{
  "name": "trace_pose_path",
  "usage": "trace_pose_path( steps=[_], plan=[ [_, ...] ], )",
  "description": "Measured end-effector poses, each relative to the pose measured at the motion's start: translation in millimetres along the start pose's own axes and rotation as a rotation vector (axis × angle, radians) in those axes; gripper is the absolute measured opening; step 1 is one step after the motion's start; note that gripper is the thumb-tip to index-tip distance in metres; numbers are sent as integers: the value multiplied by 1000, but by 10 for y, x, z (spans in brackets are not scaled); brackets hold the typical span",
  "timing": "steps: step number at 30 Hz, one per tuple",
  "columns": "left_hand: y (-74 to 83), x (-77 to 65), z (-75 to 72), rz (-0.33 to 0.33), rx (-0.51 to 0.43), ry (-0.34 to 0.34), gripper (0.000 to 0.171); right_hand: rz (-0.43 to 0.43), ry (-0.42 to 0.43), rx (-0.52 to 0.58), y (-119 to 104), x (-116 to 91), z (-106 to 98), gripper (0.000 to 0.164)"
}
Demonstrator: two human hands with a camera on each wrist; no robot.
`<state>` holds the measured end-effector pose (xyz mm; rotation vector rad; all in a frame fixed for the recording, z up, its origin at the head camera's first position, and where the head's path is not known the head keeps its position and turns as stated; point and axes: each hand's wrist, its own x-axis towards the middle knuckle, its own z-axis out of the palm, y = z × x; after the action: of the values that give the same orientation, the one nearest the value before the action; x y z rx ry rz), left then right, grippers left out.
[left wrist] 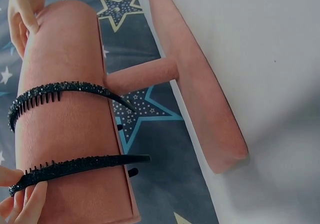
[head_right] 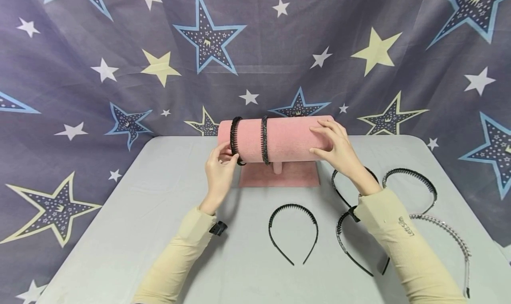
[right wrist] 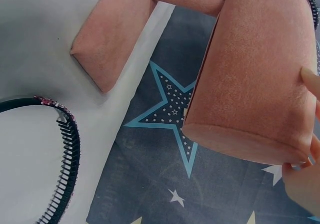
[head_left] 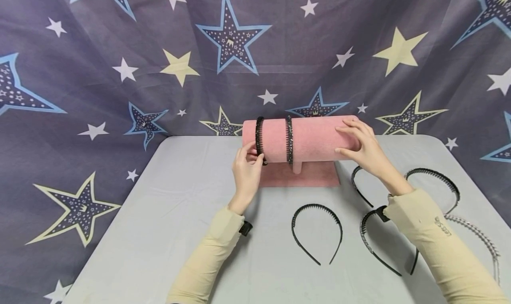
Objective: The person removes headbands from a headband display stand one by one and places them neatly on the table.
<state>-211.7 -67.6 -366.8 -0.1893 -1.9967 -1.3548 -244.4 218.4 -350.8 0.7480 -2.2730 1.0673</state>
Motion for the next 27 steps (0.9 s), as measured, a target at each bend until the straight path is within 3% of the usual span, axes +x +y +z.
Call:
trace_pose_path(
  steps=[10,27],
  plan=[
    [-78,23,-124,33,52,25,31,3,-6,8,-13,1,4,50],
    [-167,57,-315,33,71,59,30,1,-3,15,-28,-12,7,50]
  ],
)
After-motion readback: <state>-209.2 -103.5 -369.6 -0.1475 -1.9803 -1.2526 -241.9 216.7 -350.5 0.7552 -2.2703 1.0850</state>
